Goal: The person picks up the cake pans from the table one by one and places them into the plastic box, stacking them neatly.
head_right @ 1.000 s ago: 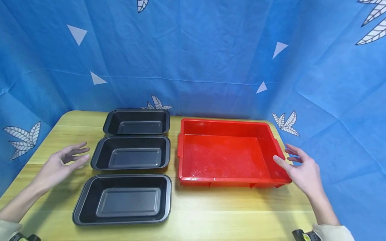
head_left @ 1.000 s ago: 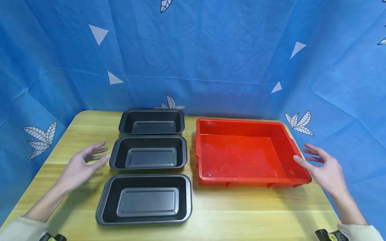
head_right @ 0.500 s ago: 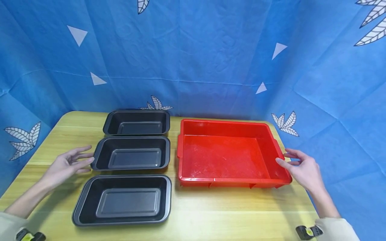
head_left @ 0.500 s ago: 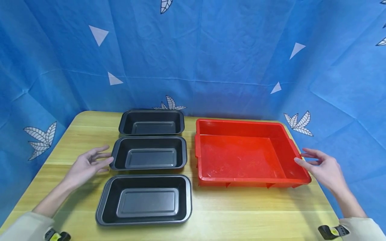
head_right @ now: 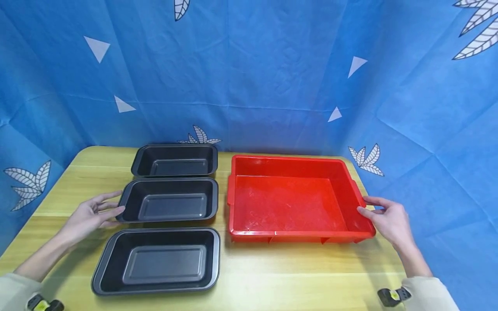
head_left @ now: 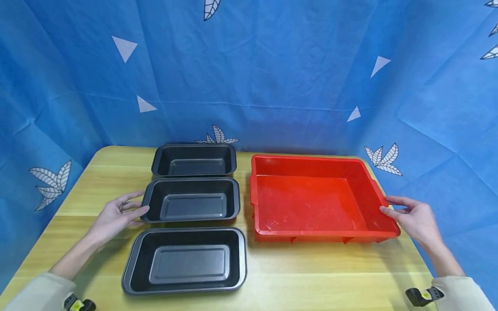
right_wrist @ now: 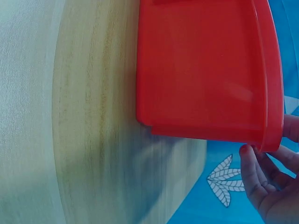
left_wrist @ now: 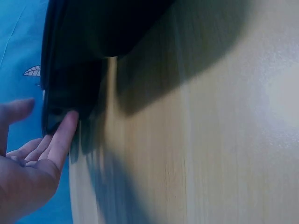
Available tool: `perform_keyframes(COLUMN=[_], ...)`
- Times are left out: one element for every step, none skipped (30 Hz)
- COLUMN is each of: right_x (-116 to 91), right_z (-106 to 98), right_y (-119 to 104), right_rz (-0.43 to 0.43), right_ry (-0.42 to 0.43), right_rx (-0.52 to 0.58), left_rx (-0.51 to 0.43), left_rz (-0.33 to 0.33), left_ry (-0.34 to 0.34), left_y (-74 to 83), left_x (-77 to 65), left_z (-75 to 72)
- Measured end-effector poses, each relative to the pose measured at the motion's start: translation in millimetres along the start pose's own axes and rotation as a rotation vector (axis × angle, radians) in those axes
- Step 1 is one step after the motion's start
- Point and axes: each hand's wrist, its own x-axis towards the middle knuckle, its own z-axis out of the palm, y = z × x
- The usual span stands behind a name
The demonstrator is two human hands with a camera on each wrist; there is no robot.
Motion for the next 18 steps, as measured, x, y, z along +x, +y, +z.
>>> perform_keyframes(right_x=[0,1,1,1,1,1,0,0,0,0,-1,-1,-1,-1,-1,0,0,0], right_z=[0,0,1,0,0,-1,-1,-1,-1,-2,-2,-2,-2,-2,-3,-3,-3,-3], right_y=[0,0,0,0,1,0,0,1,0,0,0,0,0,0,0,0,0,0], right_rz=[0.002,0.006,0.01,0.018,0.023,0.029,0.031,0.034,0.036,0.036,0.04,0.043,0.044,0.045,0.046,0.049,0.051,0.05], right_ry=[-0.008,-0.015,-0.022,-0.027,-0.029,-0.03,-0.03,-0.032,-0.034,-0.036,-0.037,-0.04,-0.046,-0.051,-0.057,-0.061,-0.064,-0.067], right_rx=[0.016,0.031,0.045,0.056,0.063,0.063,0.066,0.066,0.069,0.07,0.066,0.062,0.063,0.064,0.067,0.067,0.068,0.075], left_rx=[-0.01,-0.018,-0.027,-0.035,-0.045,-0.051,-0.054,-0.058,-0.058,-0.062,-0.066,-0.068,-0.068,-0.066,-0.064,-0.064,-0.061,-0.058], left_rz=[-0.007,-0.013,-0.017,-0.021,-0.023,-0.025,-0.025,-0.026,-0.028,-0.031,-0.033,-0.036,-0.038,-0.039,-0.039,-0.04,-0.039,-0.039], left_ry=[0.0,-0.002,-0.003,-0.007,-0.01,-0.013,-0.014,-0.015,-0.016,-0.019,-0.023,-0.026,-0.028,-0.03,-0.032,-0.032,-0.033,-0.034], left_y=[-0.4,-0.7,-0.7,-0.5,-0.4,-0.1,0.5,1.2,2.1,2.8,3.5,4.3,4.8,4.9,4.8,4.6,4.1,3.7], left_x=[0.3,0.7,1.1,2.2,3.5,4.6,5.5,6.5,7.3,8.0,8.9,9.6,10.4,11.3,12.1,12.9,13.9,14.8], left_z=[-0.2,-0.6,-1.2,-1.0,-1.1,-1.3,-1.5,-1.9,-2.1,-2.4,-2.8,-3.3,-3.8,-4.4,-4.9,-5.5,-6.1,-6.6])
